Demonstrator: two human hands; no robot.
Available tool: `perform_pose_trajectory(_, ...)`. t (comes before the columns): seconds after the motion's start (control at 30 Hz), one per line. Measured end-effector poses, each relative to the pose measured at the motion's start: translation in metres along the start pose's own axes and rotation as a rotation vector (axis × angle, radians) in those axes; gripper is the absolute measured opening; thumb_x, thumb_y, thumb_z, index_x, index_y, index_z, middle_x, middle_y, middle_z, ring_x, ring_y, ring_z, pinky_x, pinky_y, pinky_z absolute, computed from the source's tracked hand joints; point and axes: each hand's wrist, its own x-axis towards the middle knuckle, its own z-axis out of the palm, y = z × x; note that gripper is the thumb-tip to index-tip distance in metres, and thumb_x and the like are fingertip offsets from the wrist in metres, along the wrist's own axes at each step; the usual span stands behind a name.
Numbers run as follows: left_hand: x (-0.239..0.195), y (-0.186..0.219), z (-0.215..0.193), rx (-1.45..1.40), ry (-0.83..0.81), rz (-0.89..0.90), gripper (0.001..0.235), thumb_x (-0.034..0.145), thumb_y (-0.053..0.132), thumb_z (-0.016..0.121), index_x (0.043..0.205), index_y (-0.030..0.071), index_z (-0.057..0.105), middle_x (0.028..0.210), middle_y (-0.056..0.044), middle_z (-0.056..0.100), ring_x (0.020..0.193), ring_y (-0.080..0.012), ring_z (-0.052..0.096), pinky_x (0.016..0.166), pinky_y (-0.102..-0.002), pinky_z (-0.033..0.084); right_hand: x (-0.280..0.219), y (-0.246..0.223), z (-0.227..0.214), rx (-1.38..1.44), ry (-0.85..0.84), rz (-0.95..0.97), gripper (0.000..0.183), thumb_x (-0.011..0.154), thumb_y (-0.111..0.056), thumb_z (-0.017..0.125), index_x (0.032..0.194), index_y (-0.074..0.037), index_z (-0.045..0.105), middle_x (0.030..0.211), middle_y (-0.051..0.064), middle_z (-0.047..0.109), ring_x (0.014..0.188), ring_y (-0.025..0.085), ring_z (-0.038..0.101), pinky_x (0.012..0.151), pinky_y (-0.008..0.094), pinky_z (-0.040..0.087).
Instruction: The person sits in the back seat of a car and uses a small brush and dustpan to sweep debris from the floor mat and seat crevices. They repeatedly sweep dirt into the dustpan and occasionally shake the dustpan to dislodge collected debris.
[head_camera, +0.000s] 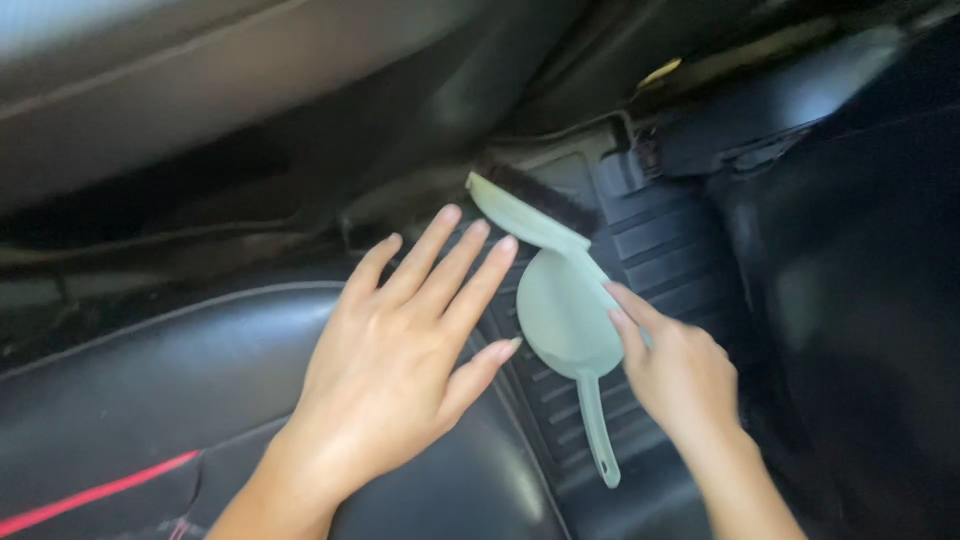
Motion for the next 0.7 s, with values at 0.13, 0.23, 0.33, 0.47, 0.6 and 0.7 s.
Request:
perform_pose_trajectory(0.13,-0.001,0.000,0.002,0.045,0.010,0.010,0.067,0.099,0.054,0.054,0.151,0.012,0.052,0.149,-0.011,0.060,0.145,-0.0312,0.048,0.108,-0.047,0.041,0.052,-0.018,0.049,0.026,0.088,-0.098,0.046,0.103,-0.047,0.041,0.148,-0.049,0.052,0.094,0.019,0.075,0.090,0.046,0.071,0.074,0.058,0.056)
perform_pose_trajectory(0.23,-0.005,0.001,-0.002,0.034,-0.017,-0.004,0.067,0.100,0.053,0.052,0.153,0.012,0.050,0.152,-0.012,0.057,0.148,-0.0318,0.043,0.110,-0.048,0.040,0.046,-0.033,0.076,0.046,-0.050,-0.142,0.048,0.105,-0.047,0.036,0.153,-0.046,0.045,0.098,0.026,0.073,0.094,0.051,0.069,0.083,0.060,0.054)
perform_pose_trajectory(0.33,0.001,-0.001,0.002,0.026,-0.029,0.002,0.068,0.100,0.055,0.050,0.153,0.012,0.049,0.153,-0.011,0.055,0.149,-0.0318,0.042,0.110,-0.047,0.039,0.024,-0.026,0.047,0.049,-0.236,-0.108,0.050,0.106,-0.046,0.032,0.156,-0.043,0.039,0.110,0.022,0.073,0.106,0.047,0.069,0.092,0.057,0.054)
perform_pose_trajectory(0.47,0.001,0.002,-0.001,0.072,-0.050,-0.033,0.077,0.099,0.058,0.047,0.161,0.014,0.035,0.160,-0.007,0.049,0.148,-0.0281,0.043,0.110,-0.044,0.039,0.000,0.019,0.004,-0.059,-0.211,-0.005,0.047,0.101,-0.054,0.035,0.145,-0.059,0.052,0.109,0.014,0.076,0.104,0.042,0.070,0.084,0.054,0.057)
perform_pose_trajectory(0.6,0.001,0.002,-0.001,0.084,-0.034,0.011,0.076,0.098,0.060,0.050,0.156,0.012,0.045,0.155,-0.010,0.055,0.142,-0.0306,0.050,0.105,-0.044,0.042,0.018,0.039,0.001,-0.119,0.016,0.018,0.050,0.097,-0.059,0.044,0.145,-0.054,0.053,0.093,0.028,0.074,0.094,0.055,0.069,0.084,0.061,0.055)
perform_pose_trajectory(0.7,0.002,0.002,-0.003,0.101,-0.007,0.009,0.073,0.099,0.056,0.052,0.156,0.011,0.046,0.152,-0.008,0.058,0.141,-0.0295,0.053,0.107,-0.042,0.043,0.052,0.029,0.028,0.042,0.061,0.053,0.050,0.103,-0.053,0.038,0.151,-0.053,0.049,0.100,0.024,0.075,0.095,0.053,0.068,0.081,0.062,0.054)
